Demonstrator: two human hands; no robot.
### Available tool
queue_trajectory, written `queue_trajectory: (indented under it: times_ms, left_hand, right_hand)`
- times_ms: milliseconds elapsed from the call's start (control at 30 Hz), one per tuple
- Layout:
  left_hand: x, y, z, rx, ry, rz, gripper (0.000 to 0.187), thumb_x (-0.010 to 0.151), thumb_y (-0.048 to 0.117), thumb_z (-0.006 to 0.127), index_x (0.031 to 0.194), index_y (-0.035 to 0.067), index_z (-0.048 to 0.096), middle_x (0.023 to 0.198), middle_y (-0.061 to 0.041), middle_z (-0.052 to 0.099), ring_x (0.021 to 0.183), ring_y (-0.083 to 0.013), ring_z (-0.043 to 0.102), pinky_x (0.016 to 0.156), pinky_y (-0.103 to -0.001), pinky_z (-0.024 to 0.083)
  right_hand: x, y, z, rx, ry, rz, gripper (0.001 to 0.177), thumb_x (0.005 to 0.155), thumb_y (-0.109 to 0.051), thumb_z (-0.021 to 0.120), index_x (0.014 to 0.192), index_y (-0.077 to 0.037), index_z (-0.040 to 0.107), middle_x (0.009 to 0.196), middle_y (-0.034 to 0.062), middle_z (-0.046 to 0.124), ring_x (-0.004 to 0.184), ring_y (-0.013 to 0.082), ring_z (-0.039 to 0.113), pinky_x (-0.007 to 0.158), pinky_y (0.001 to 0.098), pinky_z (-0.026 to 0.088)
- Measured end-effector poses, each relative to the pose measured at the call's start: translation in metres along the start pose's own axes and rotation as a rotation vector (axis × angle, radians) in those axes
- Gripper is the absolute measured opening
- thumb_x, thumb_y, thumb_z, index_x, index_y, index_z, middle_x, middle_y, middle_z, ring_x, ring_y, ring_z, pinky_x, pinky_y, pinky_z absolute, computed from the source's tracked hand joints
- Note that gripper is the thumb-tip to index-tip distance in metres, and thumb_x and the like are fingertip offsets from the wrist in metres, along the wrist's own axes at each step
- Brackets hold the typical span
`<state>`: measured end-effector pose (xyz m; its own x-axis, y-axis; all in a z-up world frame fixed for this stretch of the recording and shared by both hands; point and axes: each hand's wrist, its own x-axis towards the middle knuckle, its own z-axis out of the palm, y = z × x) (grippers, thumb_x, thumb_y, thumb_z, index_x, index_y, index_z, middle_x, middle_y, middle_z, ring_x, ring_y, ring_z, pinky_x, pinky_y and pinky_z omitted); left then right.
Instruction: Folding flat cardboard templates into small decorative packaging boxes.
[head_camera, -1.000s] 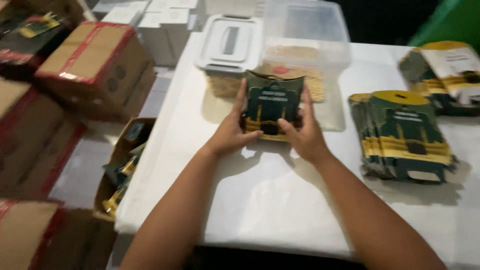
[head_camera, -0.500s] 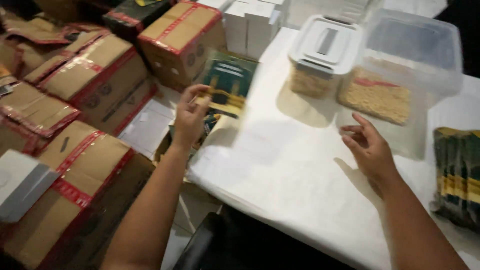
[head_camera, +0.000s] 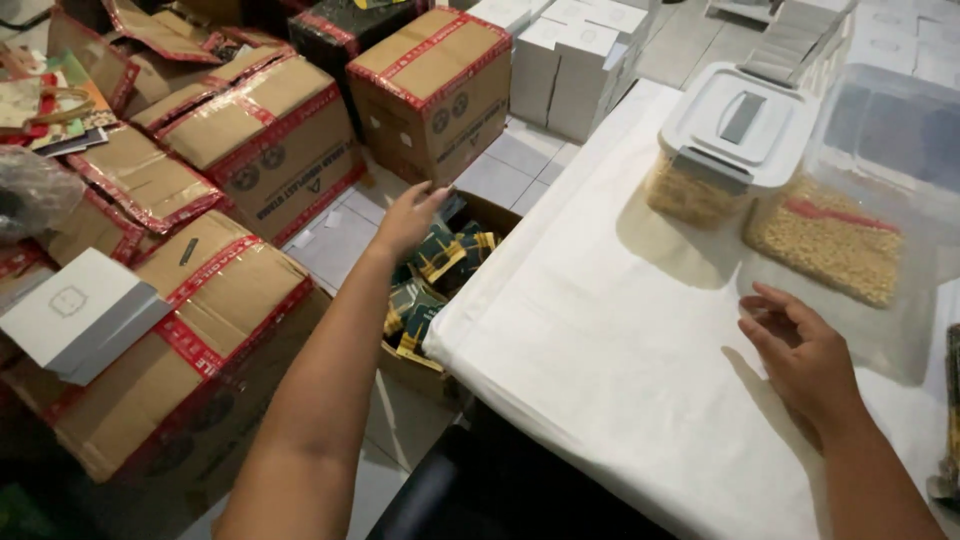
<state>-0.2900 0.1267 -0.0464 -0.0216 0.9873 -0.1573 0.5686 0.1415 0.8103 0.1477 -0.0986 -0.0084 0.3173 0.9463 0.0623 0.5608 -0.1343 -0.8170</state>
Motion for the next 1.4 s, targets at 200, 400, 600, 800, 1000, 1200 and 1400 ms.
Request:
queue_trajectory:
  times_ms: [200, 400, 600, 800, 1000, 1200, 1400]
  left_hand:
    - [-0.003, 0.063, 0.037, -0.062, -0.032, 0.391, 0.059, 0.093, 0.052, 0.060, 0.143, 0.020, 0.058, 0.152, -0.011, 0.052, 0.131, -0.0344, 0.058, 0.102, -0.043, 0.050]
    - [-0.055, 0.169, 0.112, -0.046, -0.070, 0.771, 0.046, 0.097, 0.050, 0.070, 0.136, 0.025, 0.066, 0.133, -0.011, 0.063, 0.124, -0.0367, 0.064, 0.102, -0.049, 0.054]
    - [-0.097, 0.200, 0.218, 0.126, -0.288, 1.038, 0.044, 0.096, 0.042, 0.070, 0.132, 0.017, 0.068, 0.119, -0.021, 0.068, 0.117, -0.0441, 0.064, 0.099, -0.054, 0.053]
    - [-0.106, 0.171, 0.262, 0.399, -0.472, 1.159, 0.047, 0.096, 0.042, 0.065, 0.137, 0.020, 0.064, 0.142, -0.024, 0.057, 0.137, -0.0468, 0.050, 0.111, -0.059, 0.041]
    - [-0.113, 0.177, 0.254, 0.447, -0.510, 1.086, 0.048, 0.094, 0.048, 0.064, 0.137, 0.026, 0.065, 0.148, -0.018, 0.054, 0.141, -0.0432, 0.048, 0.114, -0.057, 0.038]
    - [-0.115, 0.181, 0.254, 0.474, -0.544, 1.018, 0.050, 0.096, 0.048, 0.064, 0.141, 0.027, 0.062, 0.153, -0.017, 0.049, 0.146, -0.0410, 0.043, 0.118, -0.057, 0.033]
    - [-0.117, 0.181, 0.249, 0.430, -0.557, 1.015, 0.052, 0.094, 0.051, 0.064, 0.140, 0.028, 0.064, 0.152, -0.017, 0.050, 0.144, -0.0422, 0.044, 0.117, -0.061, 0.033]
  right_hand:
    - [0.023, 0.055, 0.001, 0.062, 0.005, -0.162, 0.056, 0.093, -0.009, 0.068, 0.148, -0.004, 0.056, 0.121, 0.0144, 0.070, 0.106, 0.0193, 0.064, 0.099, 0.0308, 0.049]
    - [0.031, 0.077, 0.009, 0.239, 0.079, -0.236, 0.049, 0.092, -0.010, 0.074, 0.138, 0.001, 0.063, 0.113, 0.0271, 0.069, 0.102, 0.0300, 0.064, 0.096, 0.0433, 0.054]
    - [0.035, 0.066, -0.004, 0.000, 0.247, -0.551, 0.038, 0.095, -0.033, 0.075, 0.126, -0.011, 0.072, 0.105, 0.0104, 0.074, 0.093, 0.0270, 0.075, 0.089, 0.0404, 0.059]
    - [-0.004, 0.032, -0.090, -0.604, 0.497, -0.531, 0.017, 0.096, -0.033, 0.071, 0.101, -0.017, 0.071, 0.083, 0.0013, 0.065, 0.085, 0.0253, 0.065, 0.085, 0.0410, 0.051]
    - [-0.064, 0.006, -0.161, -0.901, 0.300, 0.408, 0.075, 0.095, -0.054, 0.069, 0.143, 0.001, 0.055, 0.126, 0.0293, 0.063, 0.115, 0.0446, 0.066, 0.090, 0.0537, 0.058]
    - [-0.071, 0.046, -0.154, -0.887, 0.268, 0.392, 0.073, 0.093, -0.050, 0.073, 0.144, -0.001, 0.055, 0.121, 0.0252, 0.068, 0.107, 0.0403, 0.072, 0.087, 0.0507, 0.060]
    - [-0.079, 0.052, -0.155, -0.840, 0.254, 0.406, 0.045, 0.102, -0.034, 0.049, 0.132, -0.004, 0.065, 0.102, 0.0230, 0.076, 0.097, 0.0434, 0.074, 0.085, 0.0566, 0.058]
